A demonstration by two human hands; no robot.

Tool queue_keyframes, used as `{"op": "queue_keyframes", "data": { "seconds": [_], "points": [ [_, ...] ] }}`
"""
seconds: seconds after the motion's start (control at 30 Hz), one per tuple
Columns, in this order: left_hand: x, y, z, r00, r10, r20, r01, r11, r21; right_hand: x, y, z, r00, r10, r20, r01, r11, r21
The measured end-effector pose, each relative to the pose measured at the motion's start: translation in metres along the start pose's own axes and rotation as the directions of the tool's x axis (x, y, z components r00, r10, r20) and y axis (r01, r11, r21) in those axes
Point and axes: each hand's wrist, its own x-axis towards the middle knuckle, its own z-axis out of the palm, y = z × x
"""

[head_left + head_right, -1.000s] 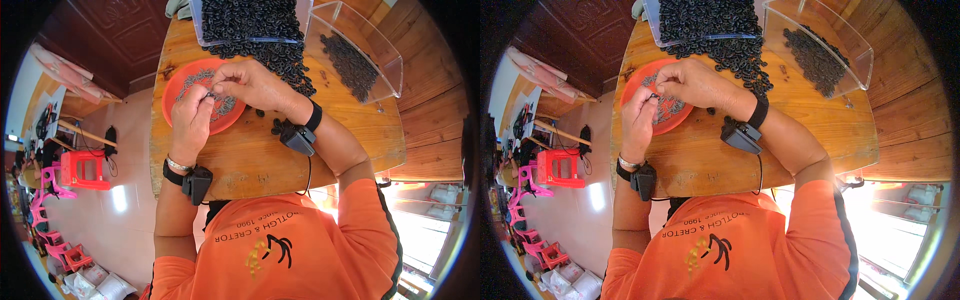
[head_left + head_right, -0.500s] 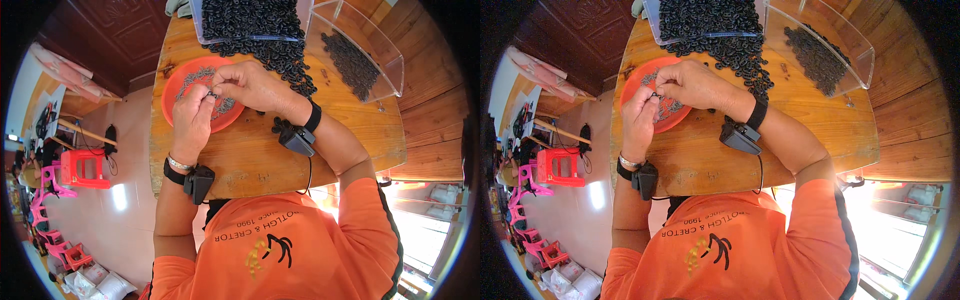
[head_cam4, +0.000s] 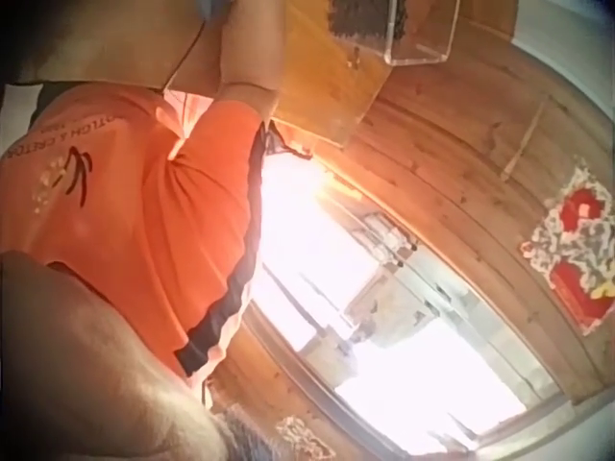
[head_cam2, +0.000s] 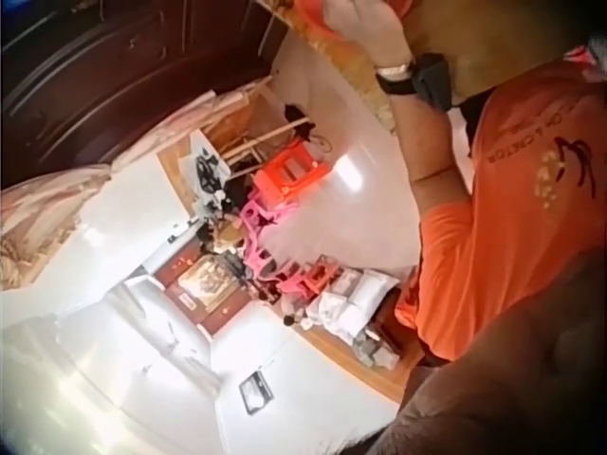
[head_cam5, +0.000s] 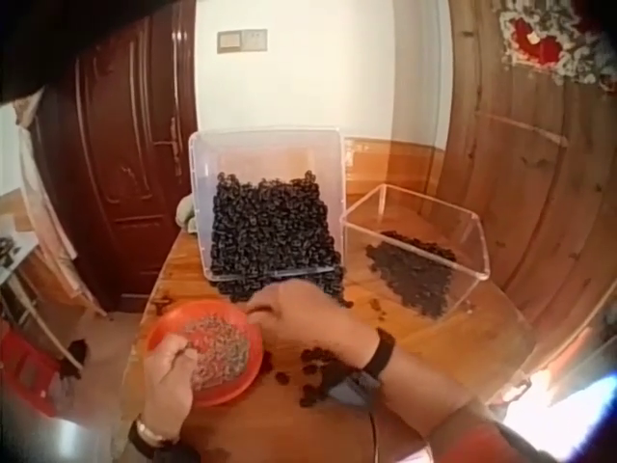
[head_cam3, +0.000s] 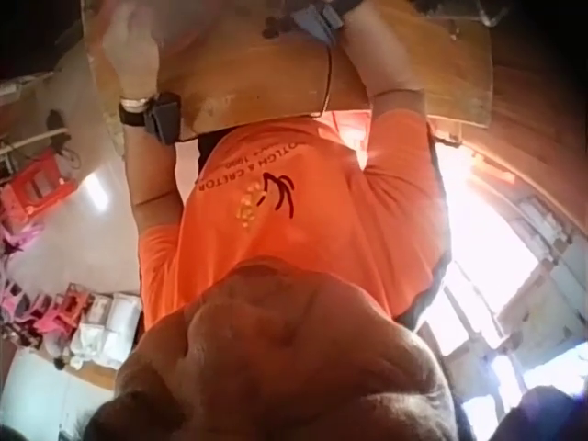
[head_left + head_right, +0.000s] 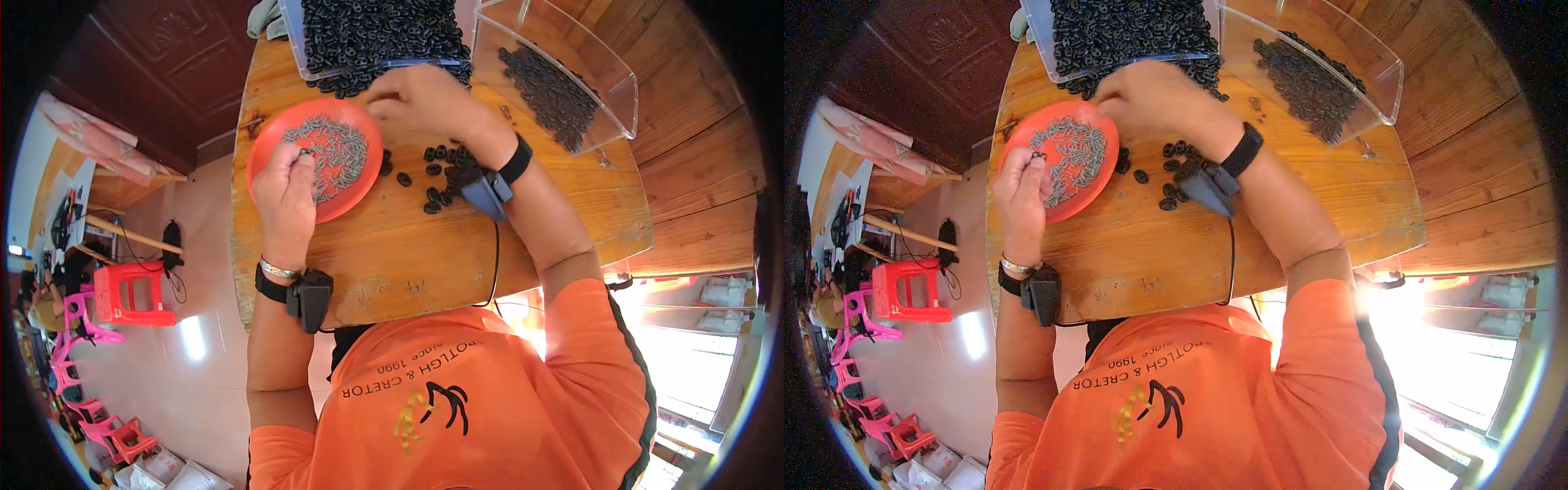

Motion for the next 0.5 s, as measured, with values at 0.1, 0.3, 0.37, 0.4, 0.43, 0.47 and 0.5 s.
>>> {"op": "queue_keyframes", "data": {
  "seconds": [0.1,0.3,0.37,0.4,0.43,0.47,0.5],
  "points": [
    [0.002,0.005,0.002,0.996,-0.039,-0.082,0.035,0.998,-0.046,-0.008,0.031,-0.013,0.986,0.159,0.049,-0.128,0.912,-0.390],
    [0.002,0.005,0.000,1.000,-0.015,-0.018,0.015,0.999,-0.029,-0.011,0.054,0.003,0.974,0.221,0.052,-0.153,0.808,-0.570],
    [0.002,0.005,0.001,0.999,-0.042,-0.024,0.040,0.995,-0.091,-0.009,0.056,0.005,0.969,0.241,0.055,-0.168,0.805,-0.569],
    [0.002,0.006,0.001,0.999,-0.043,-0.022,0.041,0.995,-0.090,-0.008,0.059,0.006,0.975,0.216,0.048,-0.156,0.825,-0.543],
    [0.002,0.006,0.001,0.999,-0.037,-0.022,0.036,0.996,-0.079,-0.009,0.061,0.007,0.981,0.191,0.040,-0.143,0.844,-0.517],
    [0.002,0.006,0.001,0.999,-0.033,-0.024,0.031,0.997,-0.067,-0.008,0.059,0.007,0.981,0.192,0.042,-0.143,0.845,-0.516],
    [0.002,0.005,0.001,0.999,-0.035,-0.024,0.033,0.997,-0.066,-0.007,0.057,0.006,0.974,0.220,0.058,-0.156,0.833,-0.531]
  ]
}}
